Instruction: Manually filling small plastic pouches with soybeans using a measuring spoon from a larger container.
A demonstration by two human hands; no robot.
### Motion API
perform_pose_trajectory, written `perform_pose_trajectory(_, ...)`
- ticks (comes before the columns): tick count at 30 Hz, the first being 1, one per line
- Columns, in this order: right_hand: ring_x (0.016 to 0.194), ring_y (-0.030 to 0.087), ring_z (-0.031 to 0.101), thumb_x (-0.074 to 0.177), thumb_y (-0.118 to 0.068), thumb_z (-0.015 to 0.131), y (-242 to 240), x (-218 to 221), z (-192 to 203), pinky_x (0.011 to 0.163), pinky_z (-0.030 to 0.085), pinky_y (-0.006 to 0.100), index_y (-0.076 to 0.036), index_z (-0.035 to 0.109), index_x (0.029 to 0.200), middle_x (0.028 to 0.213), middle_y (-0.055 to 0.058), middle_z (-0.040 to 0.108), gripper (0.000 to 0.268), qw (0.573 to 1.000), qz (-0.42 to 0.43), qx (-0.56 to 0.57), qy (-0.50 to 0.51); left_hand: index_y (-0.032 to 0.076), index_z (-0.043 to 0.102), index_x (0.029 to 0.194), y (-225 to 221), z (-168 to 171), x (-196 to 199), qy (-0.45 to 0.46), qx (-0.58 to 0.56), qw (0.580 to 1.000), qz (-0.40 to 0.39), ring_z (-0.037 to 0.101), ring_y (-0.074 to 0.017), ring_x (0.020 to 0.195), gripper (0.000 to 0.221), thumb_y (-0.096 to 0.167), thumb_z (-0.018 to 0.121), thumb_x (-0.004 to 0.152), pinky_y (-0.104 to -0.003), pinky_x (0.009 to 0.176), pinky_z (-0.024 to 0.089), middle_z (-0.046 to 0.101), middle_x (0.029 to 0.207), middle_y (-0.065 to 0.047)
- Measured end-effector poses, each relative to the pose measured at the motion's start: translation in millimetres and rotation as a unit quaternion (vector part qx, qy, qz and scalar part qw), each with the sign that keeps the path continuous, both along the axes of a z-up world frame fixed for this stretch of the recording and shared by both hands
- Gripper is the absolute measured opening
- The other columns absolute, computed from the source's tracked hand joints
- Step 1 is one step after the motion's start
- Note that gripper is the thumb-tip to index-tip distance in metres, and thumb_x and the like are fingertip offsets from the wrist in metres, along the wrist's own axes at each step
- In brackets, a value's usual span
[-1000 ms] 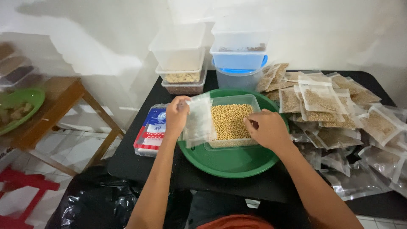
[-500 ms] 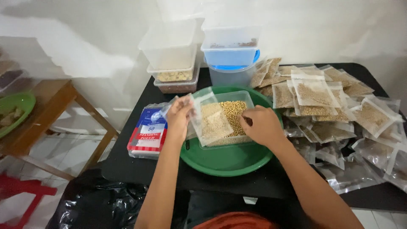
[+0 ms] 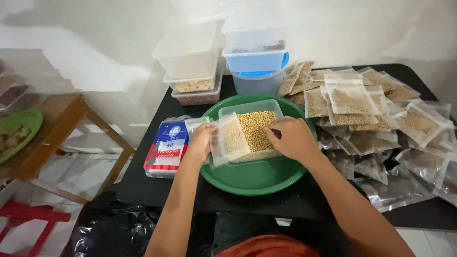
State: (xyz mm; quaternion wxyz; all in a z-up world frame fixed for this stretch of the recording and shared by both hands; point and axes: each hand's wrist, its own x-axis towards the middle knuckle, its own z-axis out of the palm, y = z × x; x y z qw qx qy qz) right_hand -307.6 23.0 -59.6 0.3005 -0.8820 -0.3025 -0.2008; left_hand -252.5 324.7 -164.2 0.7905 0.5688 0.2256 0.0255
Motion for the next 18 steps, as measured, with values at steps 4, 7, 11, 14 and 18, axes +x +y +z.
perform_pose_trajectory(4,0.039,0.017,0.040,0.093,-0.009,0.061,-3,-1,3,0.046,0.039,0.025,-0.013,0.047,0.049,0.040,0.004,0.040,0.047,0.999,0.003,0.012,-0.034,0.017,0.040,0.157,-8,12,-9,0.020,-0.030,0.999,-0.002,0.070,-0.0317,0.107,0.079,0.025,0.080,0.089,-0.050,0.085,0.061,0.063,0.130,-0.015)
perform_pose_trajectory(7,0.039,0.013,0.035,0.097,-0.012,0.059,-1,0,6,0.048,0.036,0.022,-0.016,0.042,0.049,0.040,-0.001,0.036,0.052,0.997,-0.009,0.029,-0.076,0.014,0.065,0.113,-37,62,-44,-0.073,0.058,0.993,0.068,0.063,-0.0187,0.093,0.026,0.022,0.073,0.089,-0.035,0.076,0.053,0.061,0.104,-0.007)
perform_pose_trajectory(11,0.078,0.027,0.074,0.096,-0.017,0.068,-3,2,-8,0.096,0.053,0.048,-0.009,0.076,0.080,0.074,0.009,0.074,0.020,0.994,-0.048,0.051,-0.084,0.012,0.063,0.122,-32,68,-49,-0.118,0.272,0.950,0.103,0.055,-0.0205,0.091,0.033,0.032,0.071,0.097,-0.038,0.074,0.052,0.058,0.113,-0.013)
perform_pose_trajectory(14,0.072,0.021,0.068,0.098,-0.017,0.065,-3,4,-8,0.093,0.052,0.041,-0.012,0.074,0.074,0.068,0.003,0.070,0.026,0.990,0.011,0.065,-0.123,0.013,0.052,0.097,-61,87,-69,-0.267,0.309,0.906,0.111,0.050,-0.0086,0.071,0.022,0.032,0.060,0.107,-0.027,0.063,0.048,0.048,0.088,0.001)
perform_pose_trajectory(18,0.063,0.027,0.062,0.109,-0.027,0.046,-1,-6,5,0.080,0.054,0.047,-0.008,0.074,0.084,0.068,0.010,0.066,0.042,0.979,0.121,0.147,-0.078,0.016,0.058,0.096,-90,64,-63,-0.449,0.453,0.762,0.115,0.056,-0.0132,0.054,0.018,0.032,0.065,0.104,-0.026,0.051,0.050,0.055,0.083,0.002)
